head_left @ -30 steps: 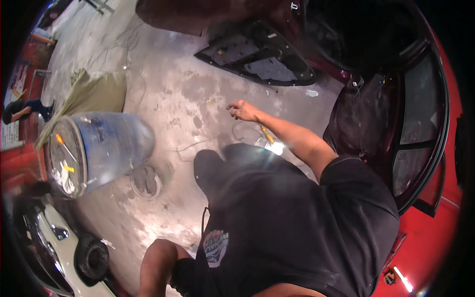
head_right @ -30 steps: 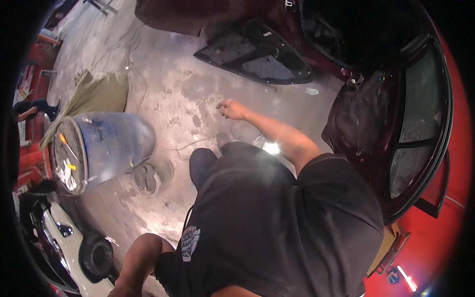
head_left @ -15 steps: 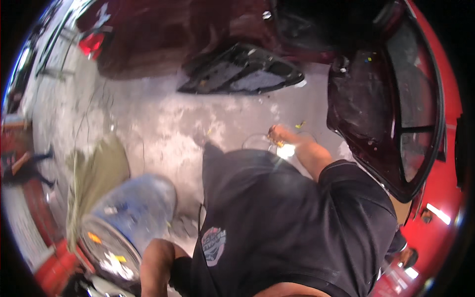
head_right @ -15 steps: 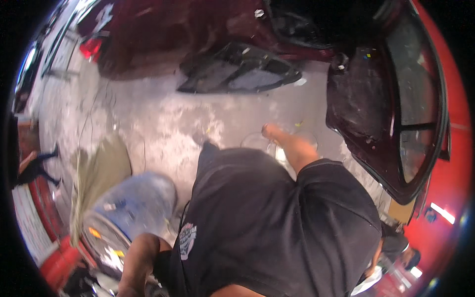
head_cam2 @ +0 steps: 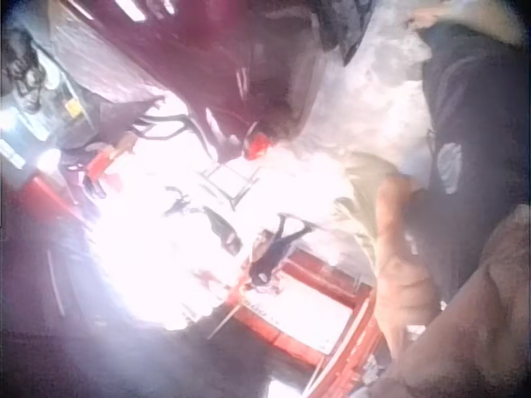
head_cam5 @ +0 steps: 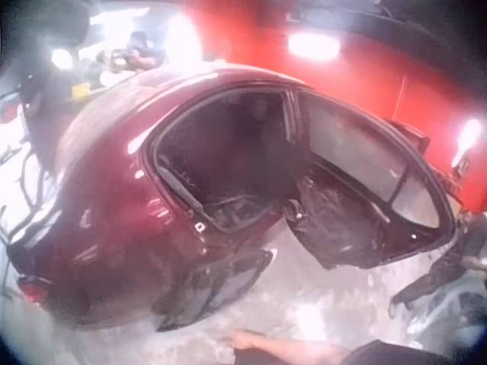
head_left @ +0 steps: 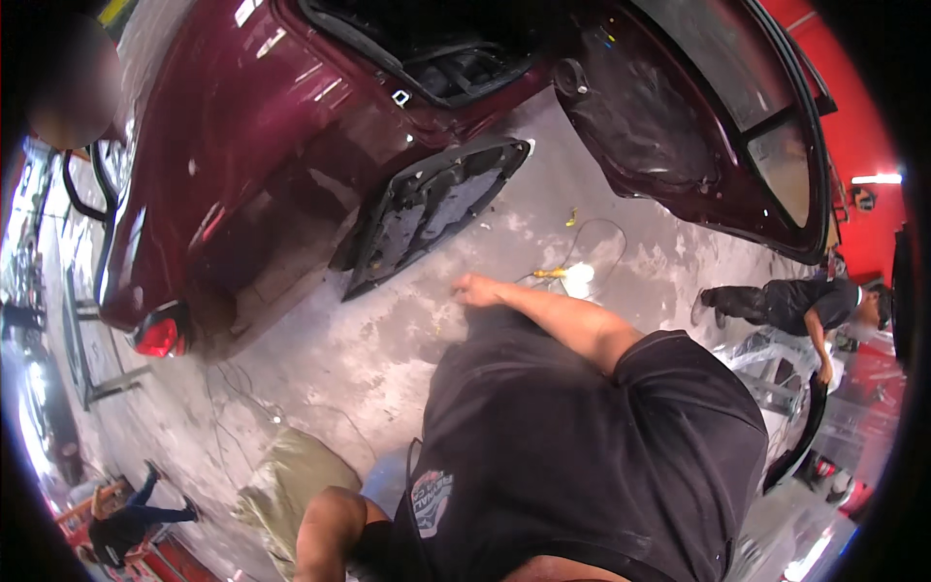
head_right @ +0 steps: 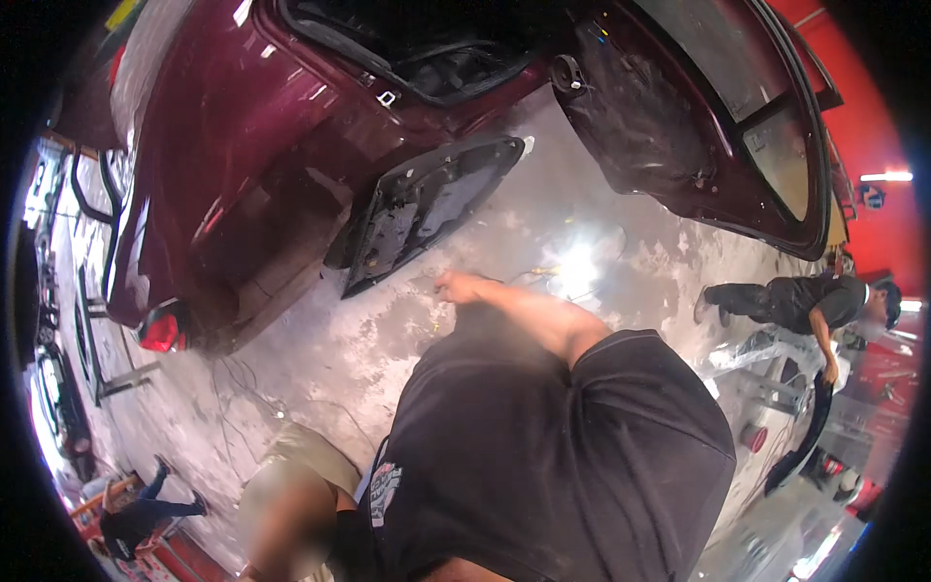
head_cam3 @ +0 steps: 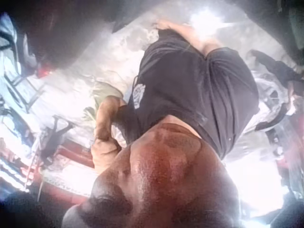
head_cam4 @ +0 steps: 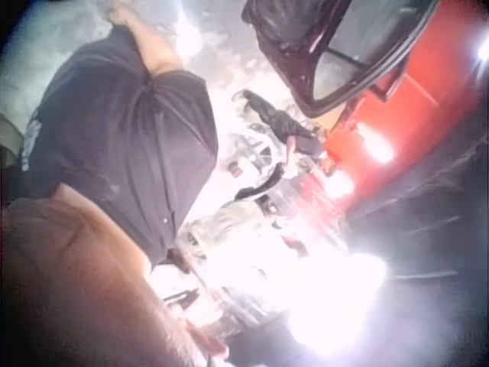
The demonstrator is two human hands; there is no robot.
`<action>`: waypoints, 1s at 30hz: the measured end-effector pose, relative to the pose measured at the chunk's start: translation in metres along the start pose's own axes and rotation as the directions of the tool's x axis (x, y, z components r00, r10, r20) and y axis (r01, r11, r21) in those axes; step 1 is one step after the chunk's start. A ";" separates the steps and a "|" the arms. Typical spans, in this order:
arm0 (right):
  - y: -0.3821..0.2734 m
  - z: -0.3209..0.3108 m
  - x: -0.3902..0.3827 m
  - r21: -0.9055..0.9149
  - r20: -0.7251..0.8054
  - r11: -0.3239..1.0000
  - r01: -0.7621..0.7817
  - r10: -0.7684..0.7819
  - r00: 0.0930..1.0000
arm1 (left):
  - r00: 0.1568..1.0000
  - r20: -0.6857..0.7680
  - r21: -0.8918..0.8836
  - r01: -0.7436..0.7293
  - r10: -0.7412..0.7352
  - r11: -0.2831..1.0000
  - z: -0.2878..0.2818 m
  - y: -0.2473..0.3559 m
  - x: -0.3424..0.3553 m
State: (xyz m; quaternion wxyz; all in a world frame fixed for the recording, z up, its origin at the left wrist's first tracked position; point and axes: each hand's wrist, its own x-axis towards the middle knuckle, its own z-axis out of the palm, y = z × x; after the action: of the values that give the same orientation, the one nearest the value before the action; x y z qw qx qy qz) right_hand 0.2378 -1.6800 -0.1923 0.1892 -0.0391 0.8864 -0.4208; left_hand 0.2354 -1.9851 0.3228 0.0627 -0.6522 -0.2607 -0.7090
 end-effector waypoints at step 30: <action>0.132 -0.138 0.173 -0.379 0.042 0.915 -0.141 0.169 0.985 | 0.778 0.171 0.233 0.564 -0.605 0.792 -0.082 -0.138 -0.041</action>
State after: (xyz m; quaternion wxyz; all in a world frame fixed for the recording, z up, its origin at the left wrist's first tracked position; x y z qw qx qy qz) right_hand 0.0392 -1.5337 -0.2658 0.2437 -0.0196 0.9430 -0.2259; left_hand 0.1084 -1.9141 0.2430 -0.1374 -0.6103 -0.5154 -0.5857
